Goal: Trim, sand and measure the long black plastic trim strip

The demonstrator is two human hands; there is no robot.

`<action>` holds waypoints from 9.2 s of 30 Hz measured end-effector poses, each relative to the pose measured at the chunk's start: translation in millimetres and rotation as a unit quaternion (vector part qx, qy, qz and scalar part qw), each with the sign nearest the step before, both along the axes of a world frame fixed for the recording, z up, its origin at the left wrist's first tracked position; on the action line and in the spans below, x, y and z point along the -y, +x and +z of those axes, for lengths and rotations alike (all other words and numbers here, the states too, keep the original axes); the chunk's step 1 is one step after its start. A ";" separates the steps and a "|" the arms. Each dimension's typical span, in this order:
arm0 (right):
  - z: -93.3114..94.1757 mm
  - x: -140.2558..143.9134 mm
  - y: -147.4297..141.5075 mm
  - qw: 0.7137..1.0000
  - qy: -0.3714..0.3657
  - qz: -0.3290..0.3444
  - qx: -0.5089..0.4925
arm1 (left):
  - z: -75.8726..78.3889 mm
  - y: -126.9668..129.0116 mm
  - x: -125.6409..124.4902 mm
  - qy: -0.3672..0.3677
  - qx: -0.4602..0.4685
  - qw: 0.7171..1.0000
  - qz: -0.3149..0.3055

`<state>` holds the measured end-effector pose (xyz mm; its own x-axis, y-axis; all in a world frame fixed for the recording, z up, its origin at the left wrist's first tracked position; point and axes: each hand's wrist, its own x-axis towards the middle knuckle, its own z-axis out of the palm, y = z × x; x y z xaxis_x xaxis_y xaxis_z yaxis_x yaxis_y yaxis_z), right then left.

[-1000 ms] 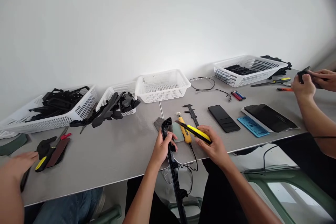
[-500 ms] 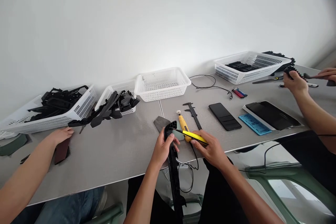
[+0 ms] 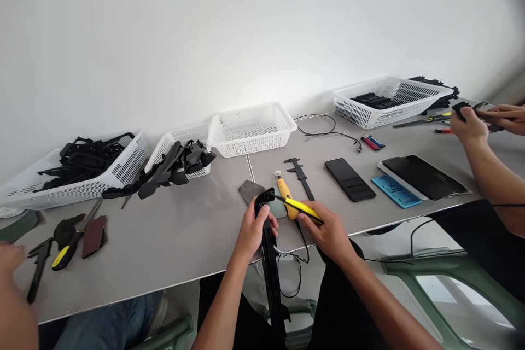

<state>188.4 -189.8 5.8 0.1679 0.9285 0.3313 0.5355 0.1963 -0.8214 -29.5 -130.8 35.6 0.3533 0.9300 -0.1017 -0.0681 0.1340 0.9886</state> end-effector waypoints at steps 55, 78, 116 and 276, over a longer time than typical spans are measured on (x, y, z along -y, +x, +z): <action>-0.2 5.3 7.1 0.992 0.048 0.089 0.078 | -4.6 -0.1 -1.7 0.021 -0.024 0.999 -0.019; -2.5 5.3 6.1 0.993 0.034 0.079 0.086 | -0.3 -0.7 -0.8 0.014 -0.036 0.999 -0.022; -1.1 2.5 1.9 0.998 0.048 0.011 0.044 | 0.1 -0.3 -0.4 0.019 -0.046 0.999 -0.021; 0.8 7.3 6.9 0.998 0.046 0.032 0.024 | 1.3 0.4 1.7 0.020 -0.073 0.995 -0.064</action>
